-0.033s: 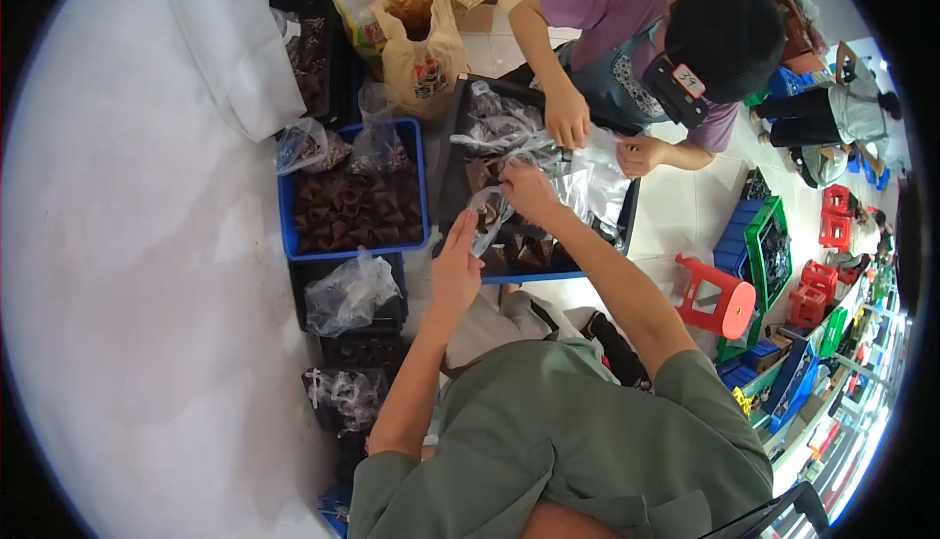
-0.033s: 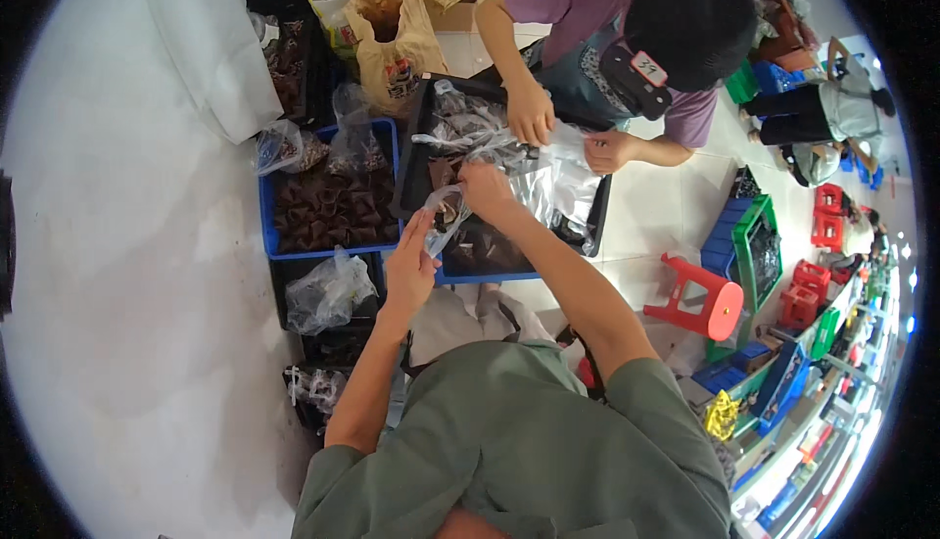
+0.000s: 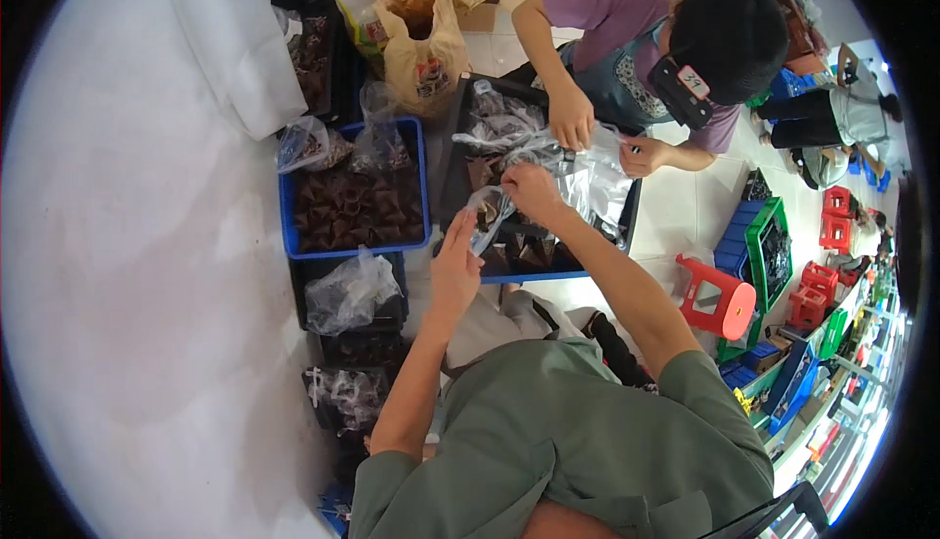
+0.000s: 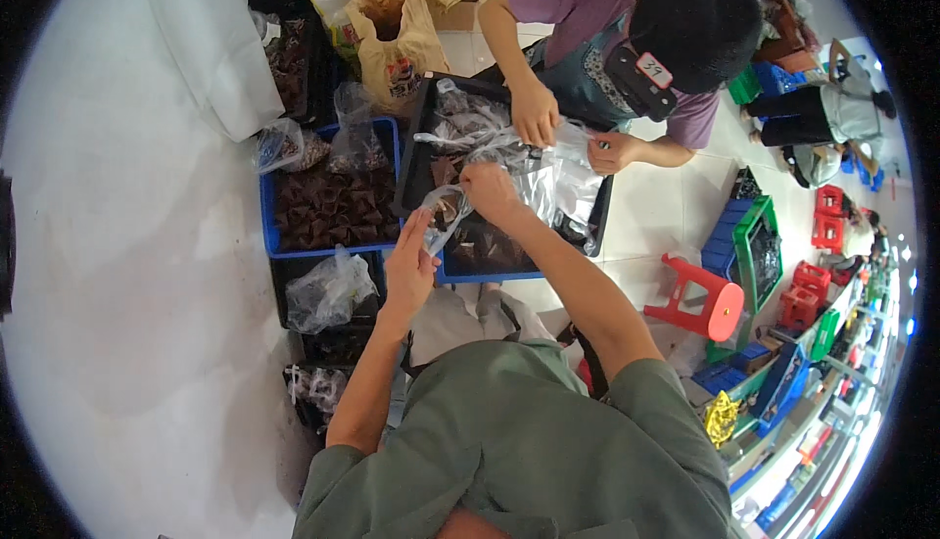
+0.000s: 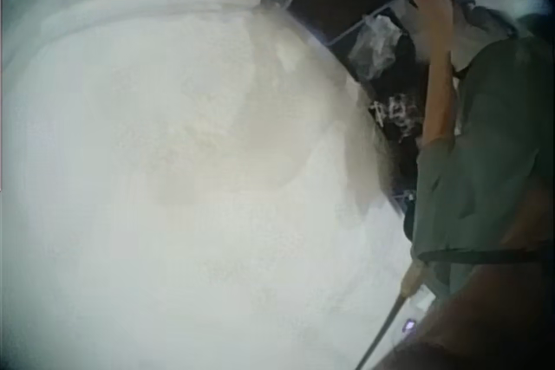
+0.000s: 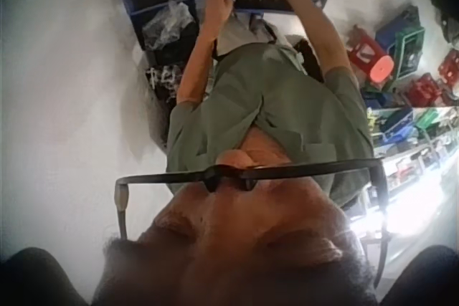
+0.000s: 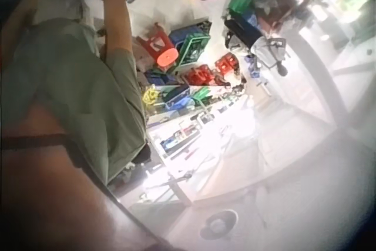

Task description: The person walks to a workstation, opens plastic bags, and places brown items into the plastic bags by hand.

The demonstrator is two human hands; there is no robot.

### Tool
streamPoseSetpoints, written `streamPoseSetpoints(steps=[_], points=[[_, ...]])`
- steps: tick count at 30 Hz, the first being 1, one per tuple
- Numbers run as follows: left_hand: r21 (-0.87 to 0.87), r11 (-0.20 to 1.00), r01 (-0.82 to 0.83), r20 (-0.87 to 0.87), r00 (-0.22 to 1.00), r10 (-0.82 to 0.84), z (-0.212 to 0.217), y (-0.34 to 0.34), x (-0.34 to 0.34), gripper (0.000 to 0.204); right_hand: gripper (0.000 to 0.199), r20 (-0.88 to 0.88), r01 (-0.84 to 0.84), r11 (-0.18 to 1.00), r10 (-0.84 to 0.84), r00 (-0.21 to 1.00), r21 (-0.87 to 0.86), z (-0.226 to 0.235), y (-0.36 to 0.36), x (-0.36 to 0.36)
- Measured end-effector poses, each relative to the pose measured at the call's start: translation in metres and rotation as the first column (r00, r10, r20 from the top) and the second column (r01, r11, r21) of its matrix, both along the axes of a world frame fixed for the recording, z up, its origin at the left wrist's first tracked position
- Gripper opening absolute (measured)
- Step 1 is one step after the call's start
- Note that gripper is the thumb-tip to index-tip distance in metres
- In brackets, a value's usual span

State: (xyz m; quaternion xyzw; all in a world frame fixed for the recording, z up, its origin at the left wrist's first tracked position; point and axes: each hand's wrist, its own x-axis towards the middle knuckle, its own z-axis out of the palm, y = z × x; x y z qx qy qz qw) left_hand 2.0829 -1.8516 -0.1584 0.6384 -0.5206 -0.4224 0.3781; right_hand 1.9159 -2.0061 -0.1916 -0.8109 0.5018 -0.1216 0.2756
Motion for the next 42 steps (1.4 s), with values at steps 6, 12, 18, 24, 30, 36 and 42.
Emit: streamPoseSetpoints(steps=[6, 12, 18, 24, 30, 36, 42], points=[[-0.056, 0.953, -0.298, 0.267, 0.915, 0.302, -0.027, 0.004, 0.019, 0.054, 0.014, 0.242, 0.073, 0.984, -0.112, 0.964, 0.164, 0.076, 0.024, 0.000], [0.005, 0.987, -0.159, 0.662, 0.740, 0.116, 0.005, -0.018, 0.022, 0.020, 0.014, 0.221, 0.214, 0.958, -0.254, 0.942, 0.190, 0.081, 0.036, -0.018], [0.085, 0.996, -0.035, 0.669, 0.742, -0.031, 0.039, -0.024, 0.021, 0.015, 0.019, 0.412, 0.230, 0.887, -0.398, 0.820, 0.399, 0.091, 0.054, -0.022], [0.068, 0.983, -0.172, 0.011, 0.985, 0.171, 0.025, -0.021, 0.034, 0.019, 0.022, 0.409, 0.149, 0.927, -0.291, 0.865, 0.345, 0.097, 0.053, -0.030], [-0.156, 0.988, -0.009, -0.483, 0.873, -0.069, 0.046, -0.027, 0.005, 0.030, 0.025, 0.296, -0.022, 1.000, 0.024, 0.955, -0.010, 0.120, 0.057, -0.032], [-0.453, 0.891, -0.035, -0.282, 0.954, -0.106, 0.047, -0.040, -0.013, 0.032, 0.027, 0.114, -0.209, 0.962, 0.230, 0.966, -0.174, 0.153, 0.055, -0.030], [-0.292, 0.953, 0.078, -0.282, 0.945, -0.164, 0.025, -0.037, -0.014, 0.034, 0.025, 0.087, -0.273, 0.940, 0.295, 0.952, -0.204, 0.172, 0.054, -0.033]])
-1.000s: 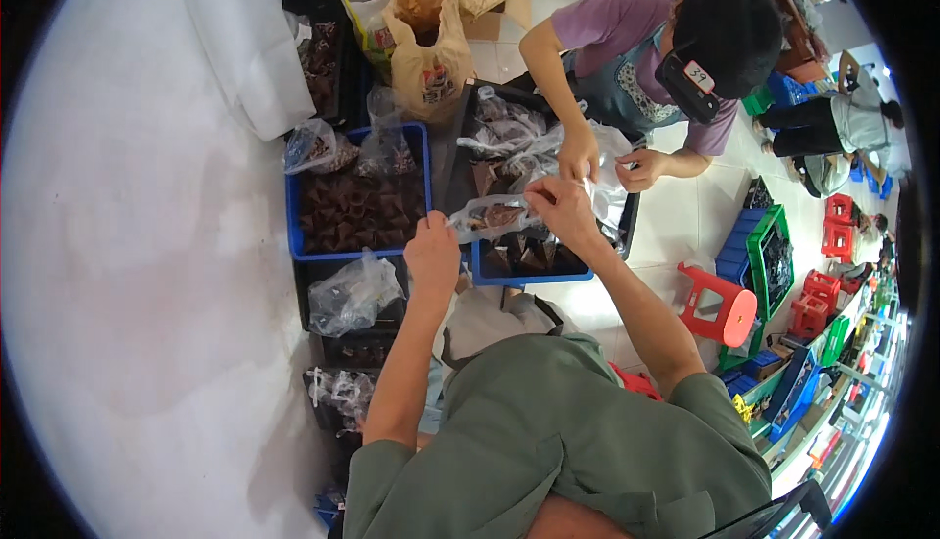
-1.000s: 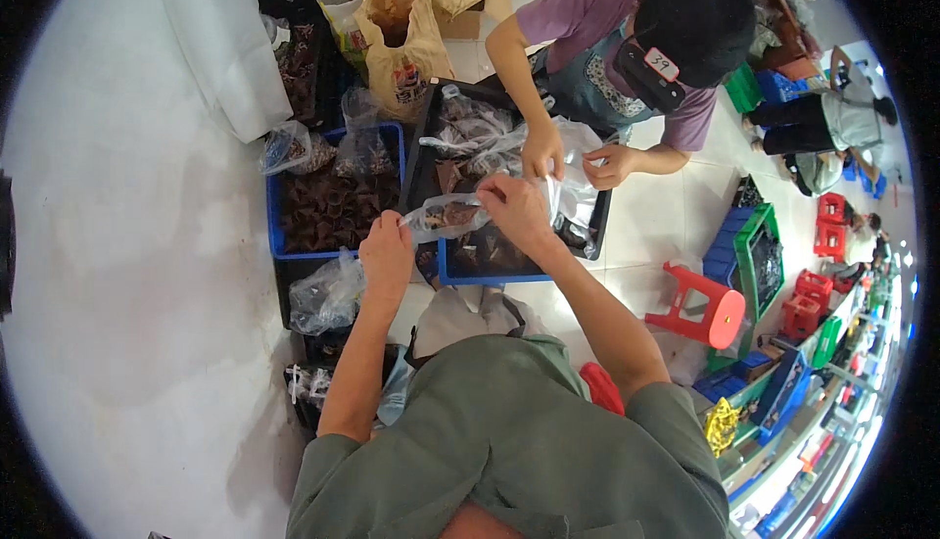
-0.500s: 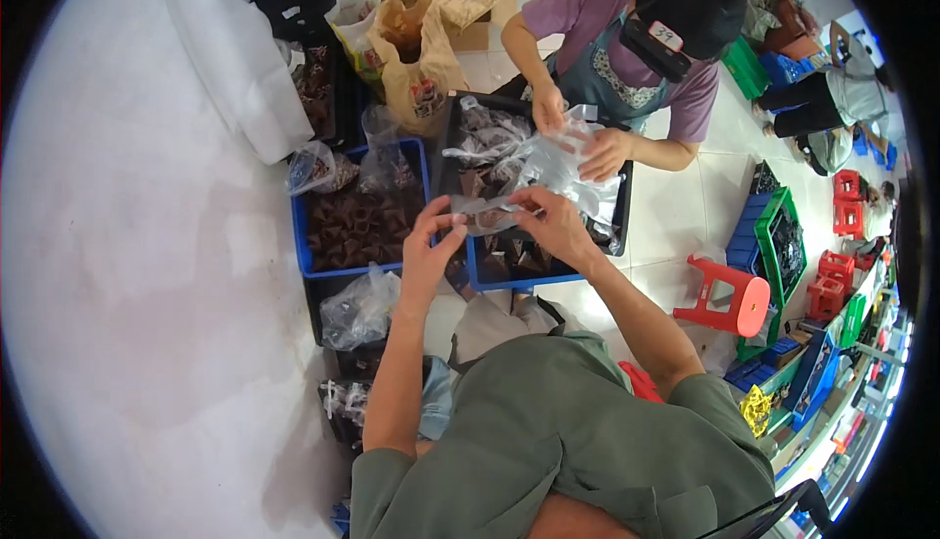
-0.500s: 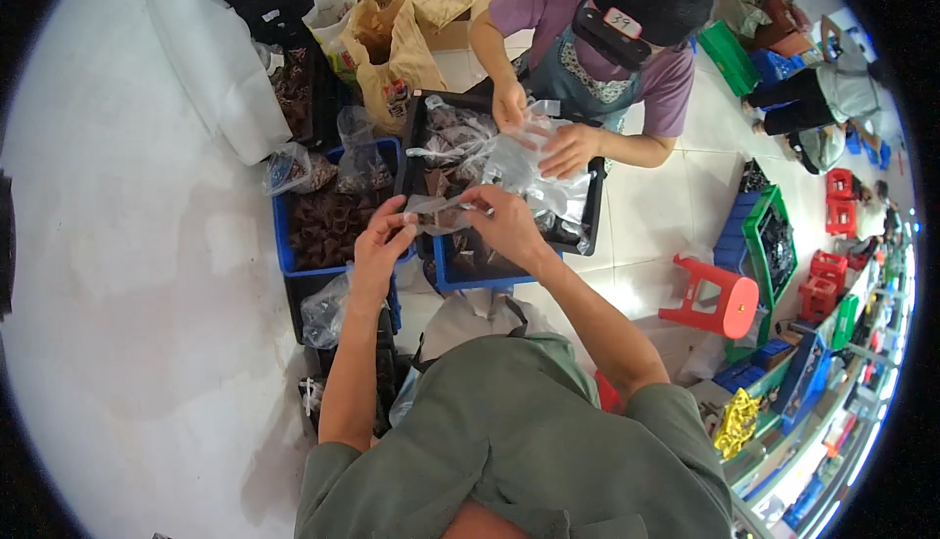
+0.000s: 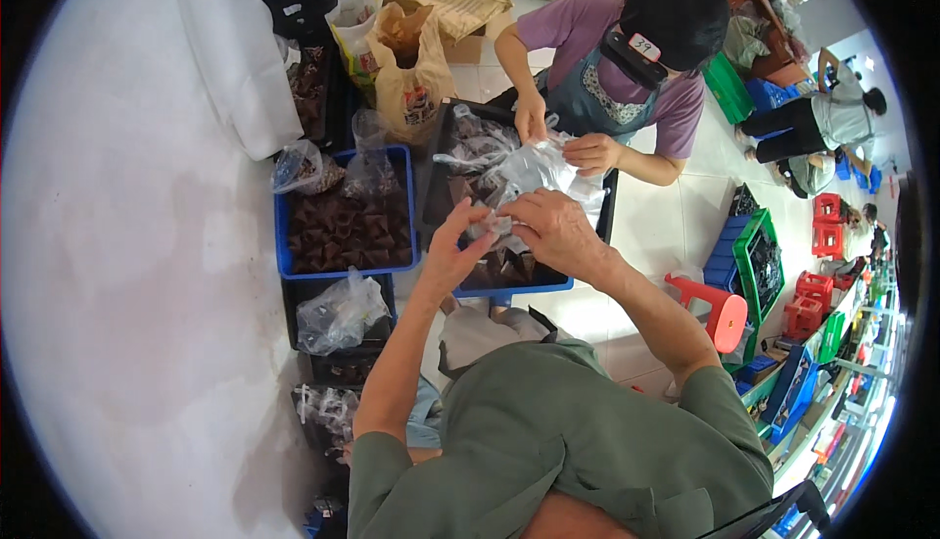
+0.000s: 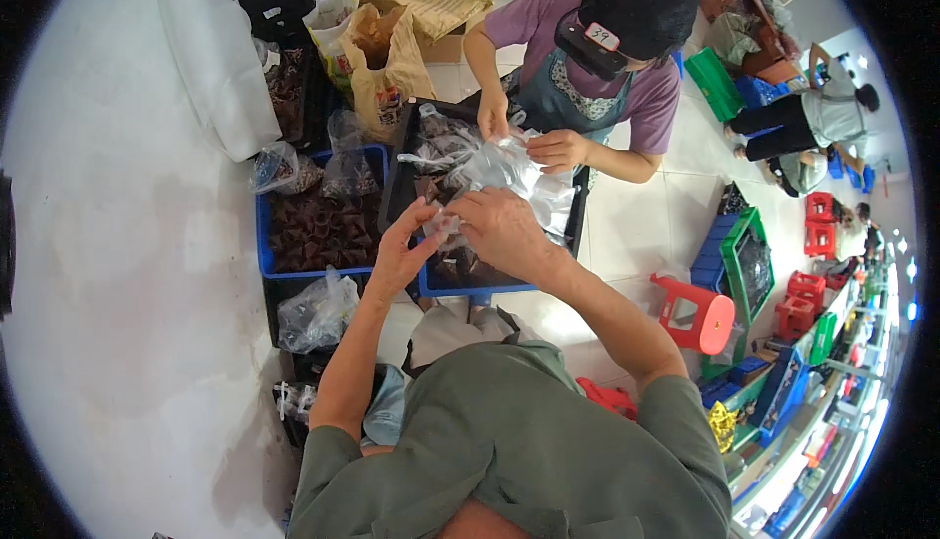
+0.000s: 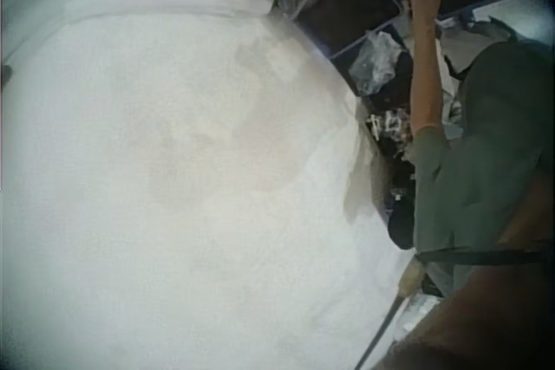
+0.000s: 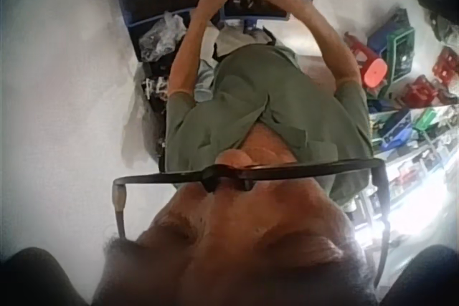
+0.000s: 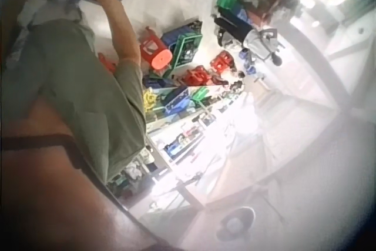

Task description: The person walks to a workstation, opens plastic bags, and places brown items into the plastic bags by hand.

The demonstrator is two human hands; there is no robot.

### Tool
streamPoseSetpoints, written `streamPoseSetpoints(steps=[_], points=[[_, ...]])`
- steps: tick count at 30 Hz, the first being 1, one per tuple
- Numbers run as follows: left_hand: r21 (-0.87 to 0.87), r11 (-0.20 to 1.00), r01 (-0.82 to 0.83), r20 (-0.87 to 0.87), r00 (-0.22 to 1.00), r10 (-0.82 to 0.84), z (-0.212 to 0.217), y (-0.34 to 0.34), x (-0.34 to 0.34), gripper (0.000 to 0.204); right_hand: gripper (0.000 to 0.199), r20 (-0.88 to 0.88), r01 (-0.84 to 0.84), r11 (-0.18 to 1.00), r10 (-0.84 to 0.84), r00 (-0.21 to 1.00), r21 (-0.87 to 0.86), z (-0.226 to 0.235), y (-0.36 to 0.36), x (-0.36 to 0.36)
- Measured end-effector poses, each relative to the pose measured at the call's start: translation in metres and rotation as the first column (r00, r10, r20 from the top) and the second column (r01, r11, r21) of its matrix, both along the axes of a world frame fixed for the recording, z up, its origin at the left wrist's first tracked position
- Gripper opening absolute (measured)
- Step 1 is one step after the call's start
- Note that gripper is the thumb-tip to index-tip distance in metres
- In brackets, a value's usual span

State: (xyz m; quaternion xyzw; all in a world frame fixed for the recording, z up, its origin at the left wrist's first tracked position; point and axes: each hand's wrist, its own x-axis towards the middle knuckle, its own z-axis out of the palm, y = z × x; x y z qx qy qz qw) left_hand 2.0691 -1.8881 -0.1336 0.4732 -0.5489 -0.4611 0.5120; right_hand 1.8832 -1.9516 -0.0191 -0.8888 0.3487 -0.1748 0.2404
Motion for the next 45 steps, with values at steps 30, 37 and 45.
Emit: streamPoseSetpoints(steps=[30, 37, 45], points=[[0.412, 0.888, 0.205, -0.153, 0.976, -0.154, 0.035, 0.009, -0.034, 0.027, 0.013, -0.044, -0.178, 0.947, 0.173, 0.984, -0.268, -0.044, 0.009, -0.035], [0.432, 0.874, 0.224, -0.238, 0.963, -0.128, 0.038, 0.011, -0.035, 0.021, 0.020, 0.096, -0.129, 0.991, 0.124, 0.988, 0.039, -0.056, 0.003, -0.040], [0.488, 0.872, 0.046, -0.357, 0.922, 0.151, 0.019, 0.013, -0.033, 0.013, 0.013, 0.228, -0.024, 0.763, -0.163, 0.960, 0.646, -0.044, 0.027, -0.042]])
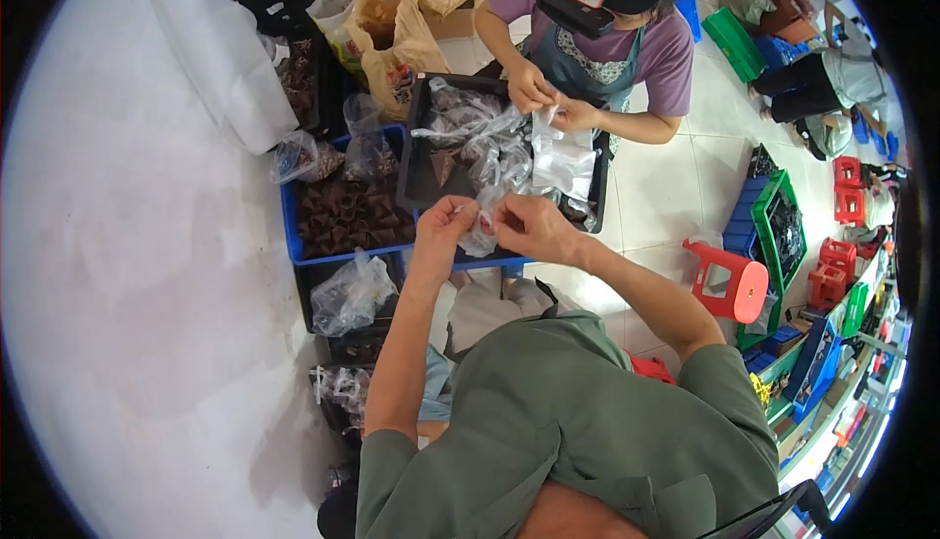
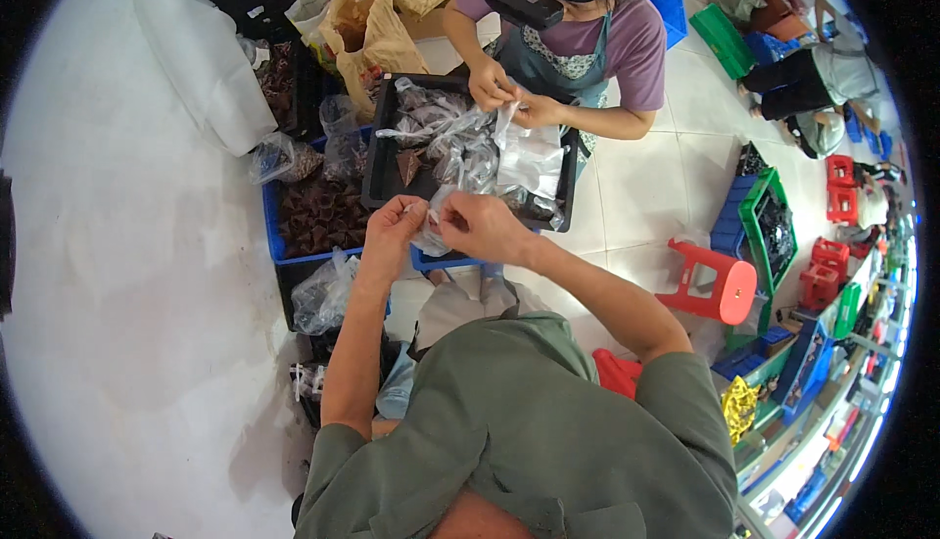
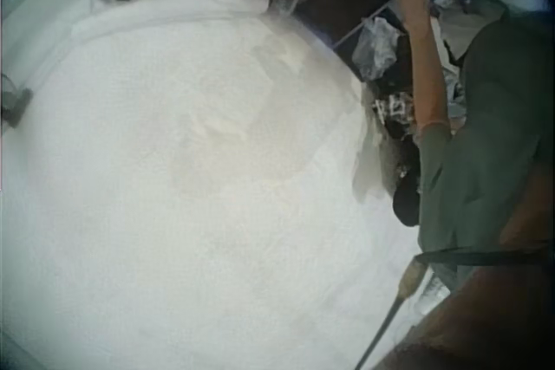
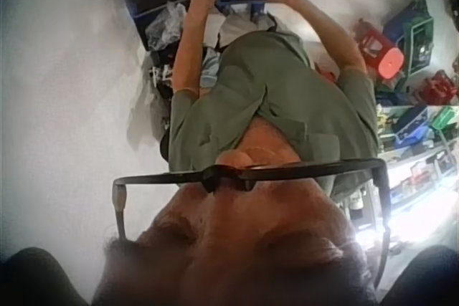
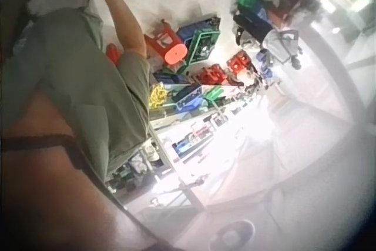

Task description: The person walks to a workstation, opens plastic bags, and places brown items into the plastic bags by hand.

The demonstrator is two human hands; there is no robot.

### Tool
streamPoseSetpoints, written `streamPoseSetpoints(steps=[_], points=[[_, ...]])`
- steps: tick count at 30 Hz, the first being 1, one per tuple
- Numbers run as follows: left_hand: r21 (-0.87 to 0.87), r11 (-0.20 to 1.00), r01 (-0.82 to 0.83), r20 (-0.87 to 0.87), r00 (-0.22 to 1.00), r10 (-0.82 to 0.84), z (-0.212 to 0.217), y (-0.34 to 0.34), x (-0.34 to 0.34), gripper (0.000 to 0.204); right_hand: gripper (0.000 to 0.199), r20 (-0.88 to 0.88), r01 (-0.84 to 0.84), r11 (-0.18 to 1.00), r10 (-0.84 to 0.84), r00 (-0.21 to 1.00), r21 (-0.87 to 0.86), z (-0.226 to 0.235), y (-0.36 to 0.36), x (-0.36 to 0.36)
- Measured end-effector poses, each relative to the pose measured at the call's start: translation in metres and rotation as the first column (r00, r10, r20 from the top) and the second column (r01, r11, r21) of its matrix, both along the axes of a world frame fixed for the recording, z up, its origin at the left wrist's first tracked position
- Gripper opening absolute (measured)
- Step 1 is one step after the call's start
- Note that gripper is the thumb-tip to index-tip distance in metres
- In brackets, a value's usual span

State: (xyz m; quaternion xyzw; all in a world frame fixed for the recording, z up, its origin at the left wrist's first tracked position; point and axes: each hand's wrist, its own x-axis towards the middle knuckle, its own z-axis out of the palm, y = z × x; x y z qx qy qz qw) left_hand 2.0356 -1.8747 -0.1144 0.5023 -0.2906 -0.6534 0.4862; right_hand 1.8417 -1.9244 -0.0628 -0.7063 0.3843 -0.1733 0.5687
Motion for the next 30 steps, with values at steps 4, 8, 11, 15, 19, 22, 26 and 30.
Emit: streamPoseSetpoints(steps=[4, 8, 11, 15, 19, 22, 26, 30], points=[[-0.078, 0.996, 0.042, -0.034, 0.998, -0.045, 0.009, -0.004, -0.002, 0.011, 0.015, -0.069, 0.053, 0.954, -0.077, 0.995, -0.296, -0.014, 0.009, 0.001], [-0.170, 0.961, 0.218, 0.394, 0.909, -0.137, 0.022, 0.001, -0.002, 0.013, 0.013, -0.113, 0.019, 0.912, -0.071, 0.991, -0.410, -0.001, -0.005, -0.003], [-0.335, 0.831, 0.444, 0.744, 0.666, -0.056, 0.035, 0.005, -0.010, 0.018, 0.014, 0.099, 0.071, 0.933, -0.038, 0.994, -0.353, -0.003, -0.024, 0.006], [-0.561, 0.652, 0.511, 0.823, 0.430, 0.371, 0.043, 0.002, -0.012, 0.021, 0.020, 0.097, -0.046, 0.985, 0.063, 0.993, -0.167, -0.023, -0.024, 0.007], [-0.601, 0.720, 0.348, 0.796, 0.343, 0.499, 0.030, 0.010, -0.022, 0.021, 0.022, 0.163, -0.011, 0.998, 0.001, 0.987, 0.060, -0.032, -0.013, 0.012], [-0.599, 0.770, 0.219, 0.776, 0.396, 0.491, 0.025, 0.015, -0.023, 0.019, 0.024, 0.188, -0.045, 0.985, 0.012, 0.982, 0.169, -0.030, -0.016, 0.007], [-0.591, 0.762, 0.264, 0.782, 0.419, 0.461, 0.017, 0.024, -0.013, 0.016, 0.021, 0.031, -0.116, 0.992, 0.114, 0.993, 0.052, -0.020, -0.013, 0.003], [-0.528, 0.802, 0.278, 0.787, 0.515, 0.340, 0.007, 0.034, -0.009, 0.016, 0.014, 0.037, -0.101, 0.994, 0.102, 0.994, -0.031, -0.028, -0.007, -0.002]])
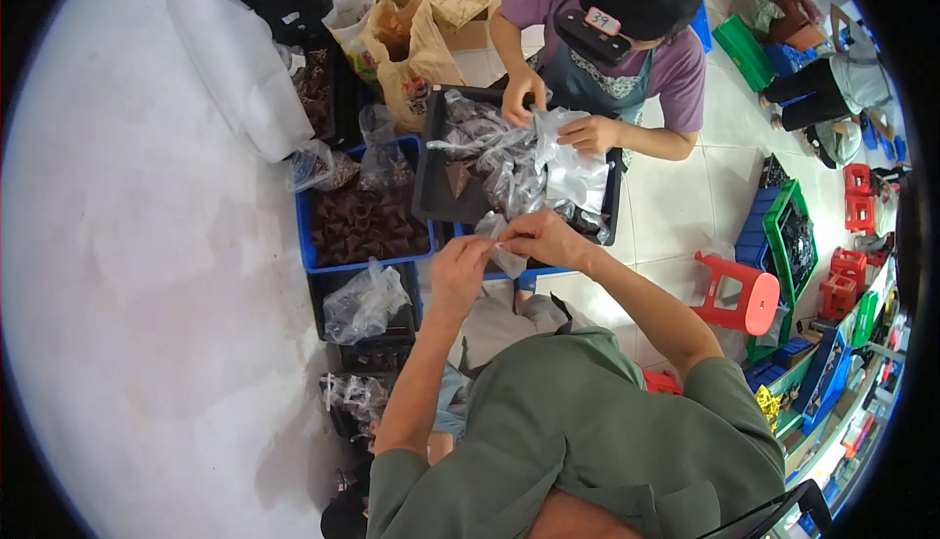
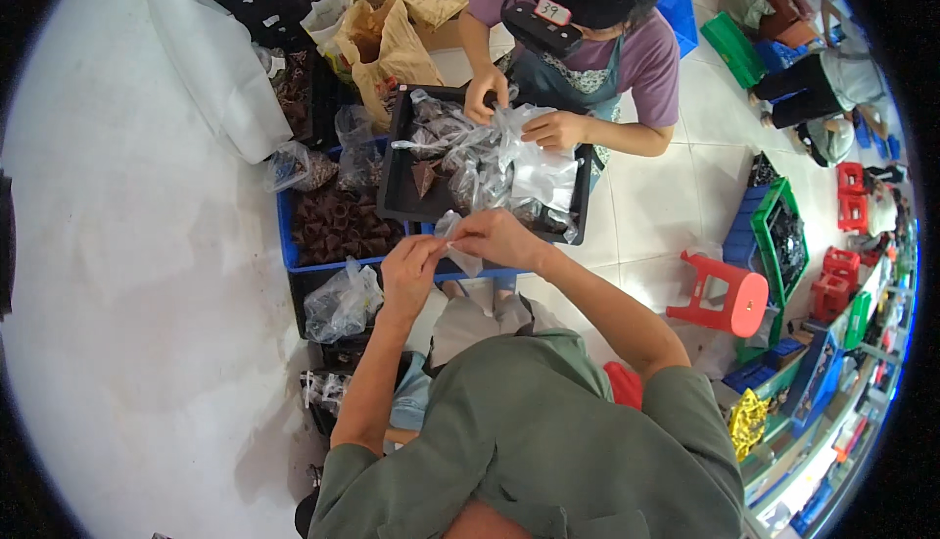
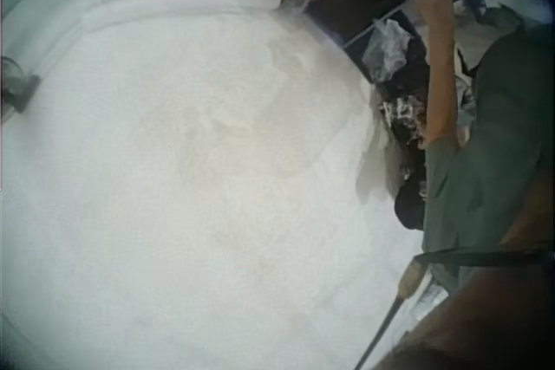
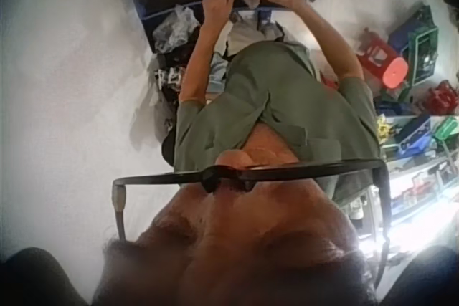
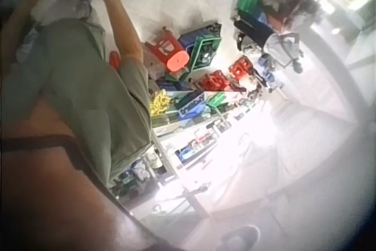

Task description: The person walks to a workstation, opens plastic bags, and places brown items into the plastic bags by hand.

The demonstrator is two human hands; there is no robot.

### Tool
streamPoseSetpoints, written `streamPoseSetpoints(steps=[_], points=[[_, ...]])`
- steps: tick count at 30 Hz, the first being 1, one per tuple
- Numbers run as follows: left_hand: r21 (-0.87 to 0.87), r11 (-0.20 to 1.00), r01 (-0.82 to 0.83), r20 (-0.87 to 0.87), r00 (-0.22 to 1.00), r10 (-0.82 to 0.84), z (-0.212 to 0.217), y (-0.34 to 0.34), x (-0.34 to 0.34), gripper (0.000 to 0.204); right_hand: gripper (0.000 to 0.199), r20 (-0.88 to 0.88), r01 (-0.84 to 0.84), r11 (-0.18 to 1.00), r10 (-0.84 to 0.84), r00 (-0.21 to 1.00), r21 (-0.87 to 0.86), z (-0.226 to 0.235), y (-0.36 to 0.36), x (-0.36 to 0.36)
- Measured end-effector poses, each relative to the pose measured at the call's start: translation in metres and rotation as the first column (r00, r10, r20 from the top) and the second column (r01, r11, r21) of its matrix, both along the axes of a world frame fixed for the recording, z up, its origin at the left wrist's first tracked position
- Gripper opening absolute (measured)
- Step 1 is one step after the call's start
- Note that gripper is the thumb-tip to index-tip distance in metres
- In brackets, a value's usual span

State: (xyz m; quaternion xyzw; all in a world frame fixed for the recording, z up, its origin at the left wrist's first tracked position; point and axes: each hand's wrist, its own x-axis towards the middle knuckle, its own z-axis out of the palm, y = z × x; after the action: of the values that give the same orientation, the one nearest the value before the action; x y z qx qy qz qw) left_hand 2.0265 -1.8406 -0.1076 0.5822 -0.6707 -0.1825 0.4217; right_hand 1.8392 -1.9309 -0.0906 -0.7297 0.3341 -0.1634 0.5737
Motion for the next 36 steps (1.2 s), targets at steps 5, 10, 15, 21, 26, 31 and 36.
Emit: streamPoseSetpoints(steps=[5, 10, 15, 21, 26, 31, 36], points=[[-0.051, 0.998, -0.035, 0.051, 0.998, 0.037, -0.005, -0.014, 0.003, 0.014, 0.009, 0.043, 0.099, 0.926, -0.090, 0.995, -0.363, -0.013, -0.006, 0.007], [-0.111, 0.986, -0.122, 0.040, 0.991, 0.127, -0.008, -0.042, 0.037, 0.016, 0.005, -0.087, 0.258, 0.891, -0.310, 0.947, -0.373, -0.010, -0.032, 0.014], [-0.042, 0.987, -0.152, 0.108, 0.982, 0.156, -0.040, -0.061, 0.064, 0.014, 0.007, -0.120, 0.258, 0.864, -0.339, 0.933, -0.433, -0.039, -0.050, 0.035], [0.106, 0.990, -0.090, 0.195, 0.978, 0.068, -0.078, -0.069, 0.079, 0.009, 0.010, -0.211, 0.306, 0.851, -0.423, 0.881, -0.427, -0.096, -0.036, 0.055], [0.277, 0.961, -0.010, 0.378, 0.921, -0.099, -0.112, -0.059, 0.087, 0.010, 0.012, -0.321, 0.371, 0.851, -0.493, 0.809, -0.371, -0.102, -0.009, 0.051], [0.383, 0.924, -0.006, 0.379, 0.913, -0.151, -0.084, -0.061, 0.072, 0.026, 0.023, -0.377, 0.418, 0.607, -0.772, 0.511, -0.676, -0.103, -0.008, -0.025], [0.169, 0.978, 0.125, 0.260, 0.951, -0.166, -0.048, -0.054, 0.026, 0.032, 0.013, -0.630, 0.091, 0.760, -0.593, 0.502, -0.643, -0.132, -0.015, -0.078]])
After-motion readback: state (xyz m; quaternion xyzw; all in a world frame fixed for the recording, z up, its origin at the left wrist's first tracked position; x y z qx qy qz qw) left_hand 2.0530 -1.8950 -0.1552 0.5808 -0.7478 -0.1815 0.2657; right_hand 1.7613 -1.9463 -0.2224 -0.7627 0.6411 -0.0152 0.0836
